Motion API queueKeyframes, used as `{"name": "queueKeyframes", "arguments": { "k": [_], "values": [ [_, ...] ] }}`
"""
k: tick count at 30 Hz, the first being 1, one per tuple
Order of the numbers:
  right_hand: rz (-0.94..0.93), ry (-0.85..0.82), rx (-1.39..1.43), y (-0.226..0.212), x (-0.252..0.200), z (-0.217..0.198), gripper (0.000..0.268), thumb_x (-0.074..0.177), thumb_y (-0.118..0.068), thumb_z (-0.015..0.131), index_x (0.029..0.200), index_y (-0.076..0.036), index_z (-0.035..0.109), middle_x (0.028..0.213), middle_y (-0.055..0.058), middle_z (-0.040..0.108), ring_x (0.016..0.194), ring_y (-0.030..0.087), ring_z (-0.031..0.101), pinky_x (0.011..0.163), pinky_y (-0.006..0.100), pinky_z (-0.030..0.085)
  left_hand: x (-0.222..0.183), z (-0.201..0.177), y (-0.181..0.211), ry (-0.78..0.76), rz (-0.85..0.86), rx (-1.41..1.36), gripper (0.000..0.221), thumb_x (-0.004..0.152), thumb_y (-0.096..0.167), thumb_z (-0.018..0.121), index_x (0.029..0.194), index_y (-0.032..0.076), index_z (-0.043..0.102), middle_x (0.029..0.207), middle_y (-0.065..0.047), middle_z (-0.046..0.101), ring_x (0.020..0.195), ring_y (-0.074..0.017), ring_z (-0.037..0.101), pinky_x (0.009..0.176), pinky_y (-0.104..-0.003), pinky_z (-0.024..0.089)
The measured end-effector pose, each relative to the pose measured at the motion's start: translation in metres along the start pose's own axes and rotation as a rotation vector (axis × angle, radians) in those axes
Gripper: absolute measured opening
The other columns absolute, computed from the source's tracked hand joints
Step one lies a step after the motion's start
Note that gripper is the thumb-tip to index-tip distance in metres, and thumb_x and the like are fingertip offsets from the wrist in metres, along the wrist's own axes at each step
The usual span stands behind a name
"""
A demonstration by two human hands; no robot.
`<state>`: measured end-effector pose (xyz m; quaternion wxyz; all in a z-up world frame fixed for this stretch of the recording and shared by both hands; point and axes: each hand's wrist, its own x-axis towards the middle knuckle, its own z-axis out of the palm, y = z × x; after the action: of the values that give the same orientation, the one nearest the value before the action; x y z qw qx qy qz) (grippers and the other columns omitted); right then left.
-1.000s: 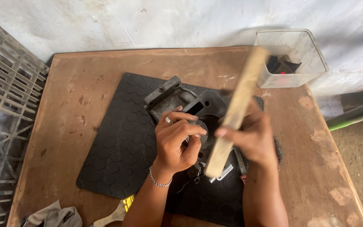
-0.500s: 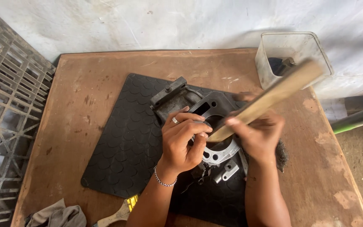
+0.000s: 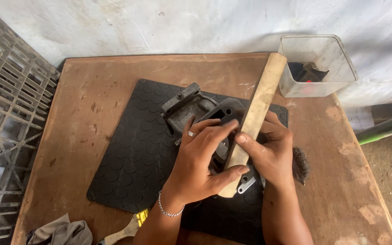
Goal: Cleaning and scrubbing an engine cylinder block using a wire brush and a piece of wood.
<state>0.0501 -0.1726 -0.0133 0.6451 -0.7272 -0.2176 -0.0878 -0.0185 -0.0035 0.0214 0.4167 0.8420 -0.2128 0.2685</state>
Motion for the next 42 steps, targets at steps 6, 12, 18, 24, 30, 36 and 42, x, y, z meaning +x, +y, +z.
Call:
{"name": "queueKeyframes", "arguments": {
  "k": [6,12,18,24,30,36,42],
  "values": [
    [-0.137,-0.092,-0.096,-0.007,0.000,-0.002,0.052,0.086,-0.040,0.068,0.107,0.007,0.073,0.127,0.020,0.058,0.103,0.026,0.060,0.082,0.033,0.054,-0.007,0.008,-0.004,-0.069,-0.026,0.059,0.080,0.084,0.028,0.072,0.150,-0.002,0.039,0.143,-0.023,0.052,0.137,-0.0407,0.046,0.119,-0.068,0.016],
    [-0.178,-0.075,0.094,0.000,0.017,-0.014,0.029,0.104,-0.011,0.050,0.123,0.006,0.064,0.132,0.019,0.061,0.129,0.029,0.055,0.113,0.041,0.043,-0.013,0.004,-0.011,-0.013,-0.052,-0.199,0.078,0.069,0.007,0.075,0.143,0.004,0.050,0.116,-0.007,0.065,0.112,-0.0269,0.059,0.120,-0.053,0.022],
    [0.077,-0.090,0.112,0.009,0.021,0.001,0.032,0.100,-0.006,0.057,0.130,0.004,0.058,0.131,0.011,0.059,0.111,0.021,0.061,0.103,0.033,0.050,-0.003,-0.001,-0.008,0.138,-0.080,-0.342,0.016,0.086,0.018,0.068,0.088,0.003,0.064,0.096,-0.010,0.070,0.090,-0.0223,0.059,0.090,-0.036,0.049],
    [0.056,-0.074,0.068,0.029,0.018,-0.001,0.030,0.102,-0.012,0.060,0.128,0.001,0.065,0.128,0.022,0.063,0.120,0.034,0.062,0.098,0.060,0.051,-0.008,0.019,-0.015,0.448,-0.174,-0.332,0.017,0.093,0.002,0.064,0.109,-0.001,0.060,0.066,0.006,0.049,0.048,-0.0046,0.036,0.043,-0.019,0.029],
    [0.117,-0.108,0.139,0.032,0.024,-0.001,0.040,0.100,-0.008,0.058,0.139,-0.002,0.060,0.130,0.019,0.064,0.124,0.027,0.060,0.101,0.052,0.050,-0.012,0.021,-0.030,0.429,-0.297,-0.329,0.023,0.092,0.014,0.069,0.101,-0.007,0.065,0.088,-0.023,0.067,0.083,-0.0287,0.065,0.084,-0.049,0.052],
    [0.231,-0.169,0.305,0.034,0.026,-0.005,0.054,0.097,-0.006,0.053,0.150,-0.001,0.049,0.139,0.019,0.061,0.128,0.027,0.056,0.107,0.052,0.047,-0.006,0.019,-0.022,0.366,-0.215,-0.209,0.025,0.092,0.023,0.070,0.098,-0.002,0.065,0.090,-0.018,0.068,0.087,-0.0332,0.061,0.093,-0.048,0.041],
    [0.249,-0.124,0.273,0.024,0.020,0.000,0.047,0.095,-0.008,0.053,0.140,0.001,0.060,0.129,0.018,0.067,0.128,0.023,0.057,0.109,0.044,0.046,0.000,0.027,-0.041,0.444,-0.135,-0.277,0.022,0.093,0.023,0.069,0.097,0.002,0.063,0.088,-0.016,0.067,0.086,-0.0282,0.057,0.089,-0.045,0.043]
  ]
}}
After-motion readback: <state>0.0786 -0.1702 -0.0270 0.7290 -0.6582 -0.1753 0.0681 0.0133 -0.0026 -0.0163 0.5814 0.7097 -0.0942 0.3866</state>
